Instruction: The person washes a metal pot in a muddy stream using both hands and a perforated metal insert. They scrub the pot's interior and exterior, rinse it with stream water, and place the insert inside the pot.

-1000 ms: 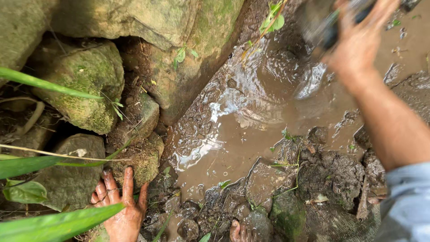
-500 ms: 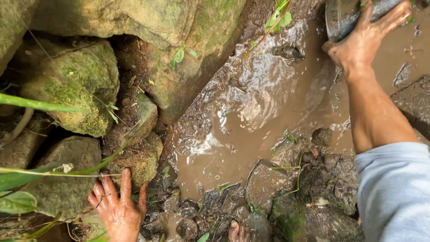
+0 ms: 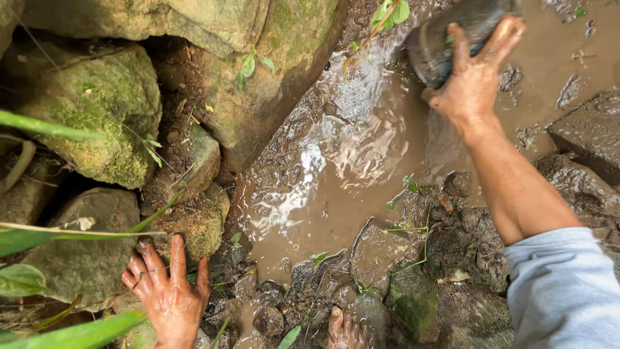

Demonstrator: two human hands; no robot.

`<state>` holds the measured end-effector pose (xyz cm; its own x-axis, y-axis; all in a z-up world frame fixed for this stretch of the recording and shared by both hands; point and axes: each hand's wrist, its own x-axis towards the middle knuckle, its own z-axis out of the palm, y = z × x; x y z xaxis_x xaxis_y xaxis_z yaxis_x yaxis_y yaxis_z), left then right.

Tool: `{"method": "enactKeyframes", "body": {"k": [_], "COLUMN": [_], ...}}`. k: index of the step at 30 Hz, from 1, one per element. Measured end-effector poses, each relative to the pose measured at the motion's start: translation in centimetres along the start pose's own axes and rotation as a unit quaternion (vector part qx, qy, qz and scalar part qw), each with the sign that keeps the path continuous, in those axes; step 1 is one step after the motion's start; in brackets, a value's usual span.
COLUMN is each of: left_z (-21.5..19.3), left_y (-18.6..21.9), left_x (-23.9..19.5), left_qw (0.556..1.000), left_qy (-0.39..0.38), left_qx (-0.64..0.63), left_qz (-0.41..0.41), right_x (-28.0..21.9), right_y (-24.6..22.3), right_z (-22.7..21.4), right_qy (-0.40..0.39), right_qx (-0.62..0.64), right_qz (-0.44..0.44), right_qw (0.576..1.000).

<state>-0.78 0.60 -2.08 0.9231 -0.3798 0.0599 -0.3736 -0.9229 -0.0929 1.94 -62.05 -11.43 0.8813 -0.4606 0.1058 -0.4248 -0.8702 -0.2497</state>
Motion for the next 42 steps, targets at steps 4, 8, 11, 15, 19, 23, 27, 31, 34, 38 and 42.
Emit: {"method": "enactKeyframes", "body": {"k": [4, 8, 11, 15, 19, 23, 27, 31, 34, 38, 42], "left_z": [0.4, 0.8, 0.9, 1.2, 1.2, 0.7, -0.3, -1.0, -0.5, 0.0, 0.7], "left_y": [-0.4, -0.3, -0.4, -0.6, -0.6, -0.3, -0.8, -0.7, -0.6, -0.6, -0.9], "left_x": [-0.2, -0.6, -0.9, -0.8, -0.6, -0.5, -0.6, 0.0, 0.0, -0.3, -0.6], "left_qw": [1.000, 0.999, 0.999, 0.998, 0.999, 0.999, 0.998, 1.000, 0.999, 1.000, 1.000], "left_qy": [0.005, 0.010, -0.007, -0.023, 0.003, 0.023, -0.004, -0.002, 0.015, 0.009, -0.002], "left_qx": [-0.016, -0.031, -0.045, -0.050, -0.047, -0.044, -0.064, -0.020, -0.021, -0.007, -0.022], "left_qz": [0.008, 0.002, -0.012, -0.014, 0.003, 0.011, 0.016, 0.015, 0.025, 0.019, 0.002], "right_x": [-1.0, -2.1, -3.2, -4.1, -5.4, -7.8, -10.2, -11.4, -10.5, -5.7, -1.2], "right_y": [-2.5, -3.1, -3.8, -5.1, -6.3, -8.1, -10.9, -10.3, -7.4, -3.4, -2.3], "right_z": [0.3, 0.3, 0.7, 0.7, -0.5, -1.3, -0.6, -1.9, -3.1, -1.6, 2.9], "right_qy": [-0.025, -0.002, -0.025, 0.000, 0.005, -0.053, -0.024, -0.022, 0.022, 0.087, 0.100], "right_qx": [-0.009, -0.033, -0.046, -0.029, 0.007, 0.052, -0.025, 0.011, 0.025, 0.146, 0.338], "right_qz": [0.044, 0.025, 0.011, 0.007, 0.014, 0.092, 0.028, 0.021, 0.019, 0.076, 0.116], "right_qw": [0.999, 0.999, 0.999, 1.000, 1.000, 0.993, 0.999, 0.999, 0.999, 0.983, 0.929]}}
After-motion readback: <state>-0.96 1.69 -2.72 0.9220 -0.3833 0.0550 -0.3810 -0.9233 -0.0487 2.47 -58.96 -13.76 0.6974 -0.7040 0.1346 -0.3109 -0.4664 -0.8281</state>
